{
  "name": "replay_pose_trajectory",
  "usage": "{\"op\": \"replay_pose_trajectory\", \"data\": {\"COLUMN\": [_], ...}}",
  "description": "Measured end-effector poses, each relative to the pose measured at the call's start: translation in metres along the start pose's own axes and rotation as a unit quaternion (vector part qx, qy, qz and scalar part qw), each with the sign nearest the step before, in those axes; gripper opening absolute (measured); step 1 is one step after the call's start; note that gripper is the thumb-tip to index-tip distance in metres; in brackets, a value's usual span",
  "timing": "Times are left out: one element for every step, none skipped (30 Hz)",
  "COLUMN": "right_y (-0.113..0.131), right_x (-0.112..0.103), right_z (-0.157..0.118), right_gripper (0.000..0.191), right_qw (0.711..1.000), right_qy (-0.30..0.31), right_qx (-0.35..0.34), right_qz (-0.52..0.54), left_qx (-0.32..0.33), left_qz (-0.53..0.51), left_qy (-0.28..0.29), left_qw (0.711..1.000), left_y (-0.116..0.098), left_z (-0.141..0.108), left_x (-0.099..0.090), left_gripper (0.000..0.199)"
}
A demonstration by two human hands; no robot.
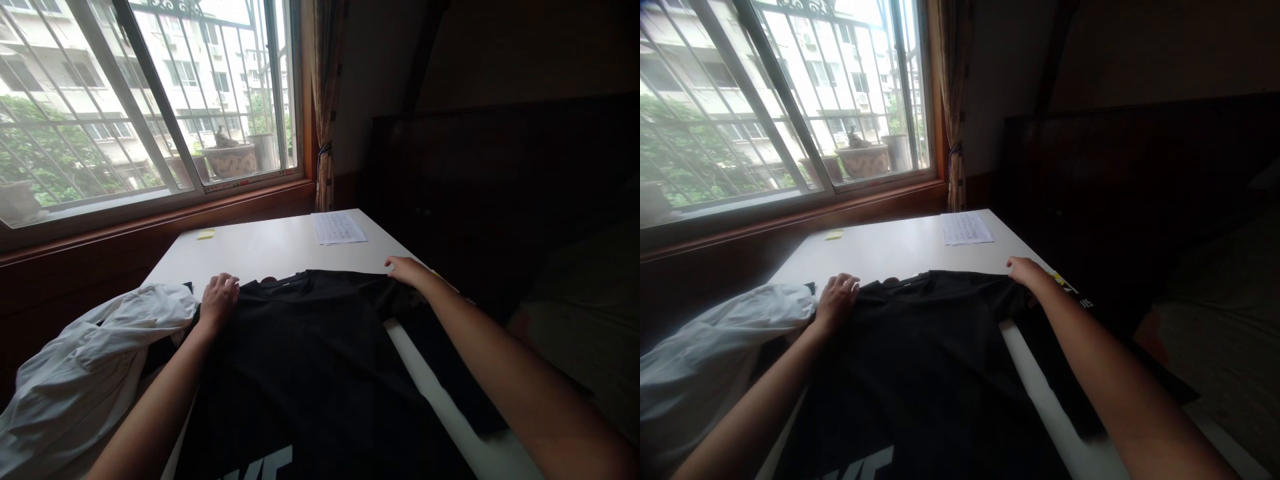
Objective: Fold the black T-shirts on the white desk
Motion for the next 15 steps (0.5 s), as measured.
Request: {"op": "replay_pose_trajectory", "data": {"right_y": [0.001, 0.003, 0.005, 0.007, 0.009, 0.011, 0.012, 0.013, 0.012, 0.010, 0.006, 0.003, -0.001, -0.004, -0.006], "right_x": [0.000, -0.001, -0.002, -0.004, -0.007, -0.010, -0.012, -0.014, -0.017, -0.018, -0.020, -0.021, -0.023, -0.024, -0.024], "right_z": [0.000, 0.001, 0.001, 0.002, 0.003, 0.003, 0.002, 0.000, -0.002, -0.005, -0.008, -0.011, -0.014, -0.017, -0.019], "right_gripper": [0.029, 0.029, 0.030, 0.031, 0.033, 0.034, 0.035, 0.036, 0.037, 0.037, 0.037, 0.035, 0.032, 0.028, 0.024], "right_qw": [1.000, 1.000, 1.000, 0.999, 0.999, 0.997, 0.994, 0.989, 0.984, 0.983, 0.985, 0.990, 0.993, 0.994, 0.994], "right_qy": [-0.011, -0.021, -0.029, -0.035, -0.040, -0.042, -0.041, -0.033, -0.020, -0.004, 0.016, 0.036, 0.052, 0.063, 0.070], "right_qx": [0.001, 0.003, 0.006, 0.007, 0.005, 0.000, -0.005, -0.006, 0.000, 0.013, 0.032, 0.051, 0.067, 0.077, 0.081], "right_qz": [0.000, 0.003, 0.008, 0.013, 0.028, 0.060, 0.105, 0.147, 0.176, 0.185, 0.168, 0.126, 0.081, 0.042, 0.013], "left_qx": [0.023, 0.051, 0.081, 0.108, 0.129, 0.138, 0.134, 0.121, 0.104, 0.086, 0.072, 0.063, 0.060, 0.060, 0.062], "left_qz": [-0.009, -0.020, -0.031, -0.041, -0.047, -0.049, -0.045, -0.040, -0.034, -0.029, -0.026, -0.025, -0.024, -0.024, -0.024], "left_qy": [0.001, 0.002, 0.002, 0.003, 0.007, 0.015, 0.030, 0.050, 0.072, 0.091, 0.107, 0.119, 0.128, 0.136, 0.144], "left_qw": [1.000, 0.999, 0.996, 0.993, 0.990, 0.989, 0.990, 0.991, 0.991, 0.992, 0.991, 0.991, 0.990, 0.989, 0.987], "left_y": [-0.007, -0.013, -0.020, -0.027, -0.032, -0.035, -0.037, -0.038, -0.037, -0.036, -0.035, -0.034, -0.033, -0.033, -0.034], "left_z": [-0.005, -0.010, -0.017, -0.024, -0.031, -0.037, -0.042, -0.046, -0.048, -0.050, -0.050, -0.049, -0.047, -0.045, -0.043], "left_x": [-0.003, -0.005, -0.006, -0.006, -0.004, -0.001, 0.004, 0.009, 0.014, 0.019, 0.023, 0.025, 0.027, 0.028, 0.029], "left_gripper": [0.032, 0.033, 0.035, 0.037, 0.040, 0.044, 0.048, 0.051, 0.055, 0.057, 0.058, 0.059, 0.060, 0.060, 0.060]}}
Point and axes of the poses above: each hand's wrist, its own z-axis towards the middle knuckle, its own x-axis out of the palm, y = z × x, the point moved 2 cm from there along z, towards the middle knuckle, and after that the axes turned 11 degrees about -x, right-handed, at the moved point
